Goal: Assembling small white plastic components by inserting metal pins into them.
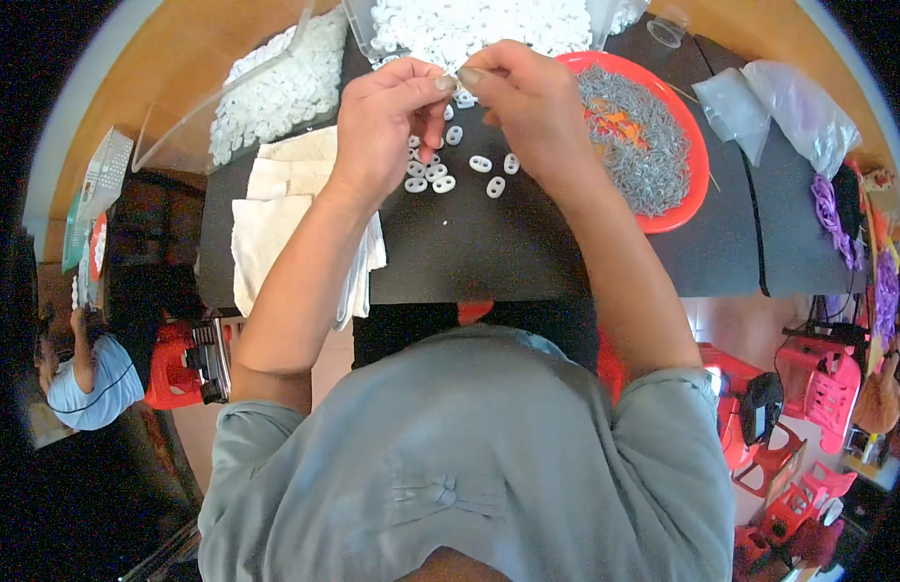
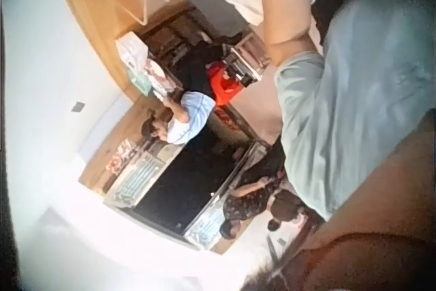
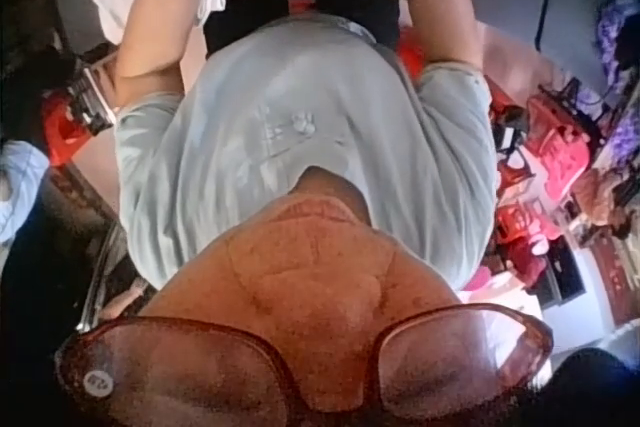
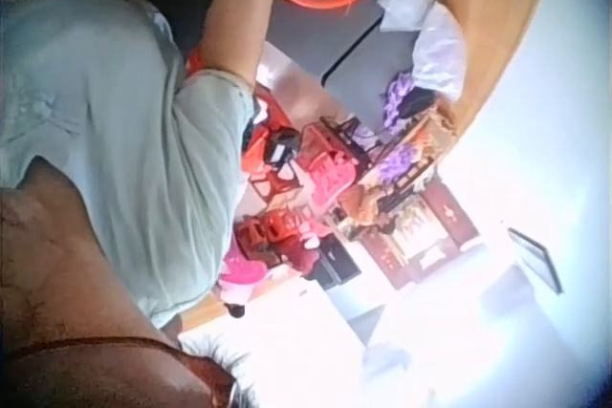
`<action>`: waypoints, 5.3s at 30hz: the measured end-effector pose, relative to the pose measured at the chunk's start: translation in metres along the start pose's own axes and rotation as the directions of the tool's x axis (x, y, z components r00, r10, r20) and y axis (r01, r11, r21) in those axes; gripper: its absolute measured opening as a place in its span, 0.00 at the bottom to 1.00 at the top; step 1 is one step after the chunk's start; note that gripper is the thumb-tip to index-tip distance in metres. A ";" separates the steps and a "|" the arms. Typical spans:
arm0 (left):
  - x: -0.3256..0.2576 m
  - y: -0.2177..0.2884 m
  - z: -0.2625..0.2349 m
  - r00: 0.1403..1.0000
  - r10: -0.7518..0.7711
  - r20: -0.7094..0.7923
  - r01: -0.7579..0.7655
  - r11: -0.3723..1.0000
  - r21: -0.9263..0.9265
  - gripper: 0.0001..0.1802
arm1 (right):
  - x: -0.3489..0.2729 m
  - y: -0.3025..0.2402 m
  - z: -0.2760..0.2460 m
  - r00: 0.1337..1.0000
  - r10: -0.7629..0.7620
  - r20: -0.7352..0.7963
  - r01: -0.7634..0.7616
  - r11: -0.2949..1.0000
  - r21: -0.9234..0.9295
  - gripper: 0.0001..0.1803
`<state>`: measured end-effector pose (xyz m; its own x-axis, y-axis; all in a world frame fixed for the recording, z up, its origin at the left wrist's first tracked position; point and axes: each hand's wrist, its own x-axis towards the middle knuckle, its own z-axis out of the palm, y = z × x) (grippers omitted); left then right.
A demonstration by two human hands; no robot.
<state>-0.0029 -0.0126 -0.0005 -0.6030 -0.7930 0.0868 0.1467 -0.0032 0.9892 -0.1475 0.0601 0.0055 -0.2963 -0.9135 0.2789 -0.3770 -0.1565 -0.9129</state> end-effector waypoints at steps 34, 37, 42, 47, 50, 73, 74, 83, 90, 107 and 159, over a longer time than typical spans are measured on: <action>-0.006 0.001 0.013 0.986 0.111 -0.128 -0.118 0.992 -0.046 0.08 | 0.002 -0.004 -0.004 0.997 0.077 0.019 -0.077 0.885 0.460 0.13; -0.005 -0.001 0.010 0.986 0.125 -0.110 -0.129 0.991 -0.030 0.08 | 0.004 -0.001 -0.008 0.988 0.116 0.103 -0.153 0.835 0.528 0.12; -0.005 0.001 0.012 0.987 0.125 -0.100 -0.132 0.988 -0.075 0.08 | 0.002 -0.004 -0.011 0.980 0.138 0.143 -0.193 0.833 0.519 0.12; -0.007 0.002 0.013 0.989 0.123 -0.087 -0.131 0.987 -0.089 0.07 | 0.001 -0.008 -0.008 0.983 0.130 0.134 -0.180 0.845 0.503 0.11; -0.009 0.006 0.015 0.989 0.136 -0.065 -0.142 0.985 -0.103 0.07 | 0.001 -0.007 -0.012 0.984 0.136 0.118 -0.177 0.855 0.487 0.11; -0.010 0.002 0.016 0.944 0.330 0.004 -0.329 0.943 -0.040 0.14 | -0.001 -0.013 -0.021 0.958 0.116 0.263 -0.231 0.857 0.461 0.11; -0.011 0.003 0.016 0.943 0.332 0.003 -0.332 0.942 -0.047 0.14 | -0.001 -0.013 -0.021 0.954 0.120 0.274 -0.243 0.844 0.478 0.11; -0.013 0.004 0.010 0.934 0.356 0.033 -0.353 0.933 -0.068 0.13 | -0.005 -0.017 -0.021 0.928 0.125 0.352 -0.312 0.778 0.545 0.10; -0.014 0.011 0.011 0.903 0.423 0.071 -0.413 0.903 -0.120 0.10 | -0.009 -0.019 -0.018 0.924 0.136 0.359 -0.336 0.738 0.585 0.09; 0.013 0.015 -0.015 0.919 0.239 -0.313 -0.245 0.969 0.023 0.08 | 0.029 -0.076 -0.003 0.999 0.006 0.045 -0.013 0.989 0.147 0.10; 0.016 -0.002 -0.023 0.985 -0.075 0.158 0.056 0.990 0.126 0.10 | 0.007 -0.010 -0.017 0.990 0.088 0.112 -0.098 0.991 0.088 0.07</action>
<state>0.0053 -0.0399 -0.0037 -0.7283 -0.6846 0.0297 0.0128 0.0296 0.9995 -0.1609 0.0621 0.0212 -0.2278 -0.9601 0.1621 -0.2673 -0.0984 -0.9586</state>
